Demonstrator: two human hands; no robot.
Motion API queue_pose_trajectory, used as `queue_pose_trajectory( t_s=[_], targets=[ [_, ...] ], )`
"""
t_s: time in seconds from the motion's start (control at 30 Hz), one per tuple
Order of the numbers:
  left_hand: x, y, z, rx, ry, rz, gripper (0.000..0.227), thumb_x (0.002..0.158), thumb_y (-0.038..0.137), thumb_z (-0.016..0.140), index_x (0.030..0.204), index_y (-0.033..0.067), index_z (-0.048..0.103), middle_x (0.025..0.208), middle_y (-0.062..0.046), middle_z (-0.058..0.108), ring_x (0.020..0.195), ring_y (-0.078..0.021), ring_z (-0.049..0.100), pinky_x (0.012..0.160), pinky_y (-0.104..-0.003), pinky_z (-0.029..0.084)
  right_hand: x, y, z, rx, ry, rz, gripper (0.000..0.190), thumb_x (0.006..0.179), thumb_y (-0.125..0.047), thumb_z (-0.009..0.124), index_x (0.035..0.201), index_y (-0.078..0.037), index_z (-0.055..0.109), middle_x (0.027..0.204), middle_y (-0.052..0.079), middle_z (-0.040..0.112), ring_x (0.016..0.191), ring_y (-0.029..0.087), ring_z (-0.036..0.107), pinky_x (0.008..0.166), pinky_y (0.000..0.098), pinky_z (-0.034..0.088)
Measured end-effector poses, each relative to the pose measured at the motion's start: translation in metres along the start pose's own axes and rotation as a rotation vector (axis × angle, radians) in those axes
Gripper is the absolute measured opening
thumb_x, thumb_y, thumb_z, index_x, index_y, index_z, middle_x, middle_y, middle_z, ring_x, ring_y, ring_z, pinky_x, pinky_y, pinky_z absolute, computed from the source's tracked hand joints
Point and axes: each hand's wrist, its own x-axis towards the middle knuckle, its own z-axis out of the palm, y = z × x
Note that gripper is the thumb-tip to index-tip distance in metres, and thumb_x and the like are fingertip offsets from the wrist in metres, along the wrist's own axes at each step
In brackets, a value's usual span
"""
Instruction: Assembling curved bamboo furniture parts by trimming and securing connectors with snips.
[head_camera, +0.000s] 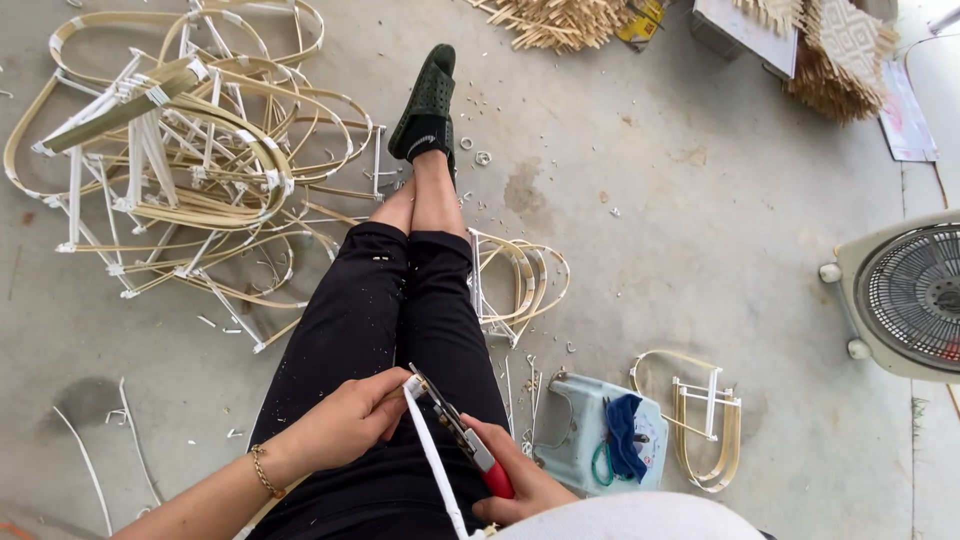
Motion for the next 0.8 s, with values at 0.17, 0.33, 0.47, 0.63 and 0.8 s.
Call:
queue_pose_trajectory(
  t_s=[0.17, 0.33, 0.47, 0.63, 0.8],
  targets=[
    [0.008, -0.008, 0.007, -0.026, -0.04, -0.05, 0.018, 0.102, 0.02, 0.053, 0.111, 0.011, 0.066, 0.06, -0.001, 0.057, 0.055, -0.0109, 0.052, 0.055, -0.029, 0.046, 0.007, 0.003, 0.0, -0.012, 0.048, -0.005, 0.095, 0.074, -0.009, 0.071, 0.158, -0.016, 0.029, 0.151, 0.01, 0.045, 0.147, 0.025, 0.042, 0.12, 0.0377, 0.033],
    [0.026, -0.051, 0.013, -0.166, -0.037, -0.113, 0.018, 0.102, 0.017, 0.054, 0.109, 0.0088, 0.067, 0.06, 0.002, 0.053, 0.052, -0.0081, 0.047, 0.05, -0.026, 0.042, 0.038, 0.047, -0.002, -0.035, 0.041, -0.044, 0.089, 0.076, -0.014, 0.073, 0.155, -0.013, 0.032, 0.131, 0.01, 0.062, 0.125, 0.024, 0.059, 0.108, 0.0358, 0.044],
    [0.031, -0.078, 0.012, -0.239, -0.046, -0.188, 0.018, 0.103, 0.016, 0.053, 0.107, 0.006, 0.067, 0.061, 0.003, 0.049, 0.049, -0.0063, 0.042, 0.045, -0.024, 0.037, 0.056, 0.058, -0.004, -0.236, 0.115, -0.215, 0.067, 0.079, -0.017, 0.072, 0.142, -0.005, 0.051, 0.111, 0.013, 0.072, 0.103, 0.023, 0.07, 0.094, 0.036, 0.055],
    [0.047, -0.116, -0.002, -0.542, 0.015, -0.166, 0.026, 0.098, 0.012, 0.052, 0.12, 0.0091, 0.067, 0.069, 0.003, 0.054, 0.052, -0.0072, 0.039, 0.046, -0.025, 0.033, 0.083, 0.105, -0.007, -0.081, 0.255, -0.019, 0.048, 0.085, -0.019, 0.07, 0.129, -0.004, 0.058, 0.098, 0.013, 0.068, 0.09, 0.021, 0.067, 0.086, 0.0357, 0.056],
    [0.046, -0.088, -0.065, 0.332, 0.612, 0.004, 0.031, 0.103, 0.017, 0.053, 0.13, 0.0072, 0.064, 0.093, -0.014, 0.068, 0.082, -0.0313, 0.063, 0.072, -0.041, 0.052, 0.098, 0.077, -0.013, 0.629, 0.185, -0.102, 0.065, 0.077, -0.012, 0.077, 0.135, -0.001, 0.05, 0.119, 0.004, 0.064, 0.107, 0.018, 0.065, 0.096, 0.0388, 0.058]
  ],
)
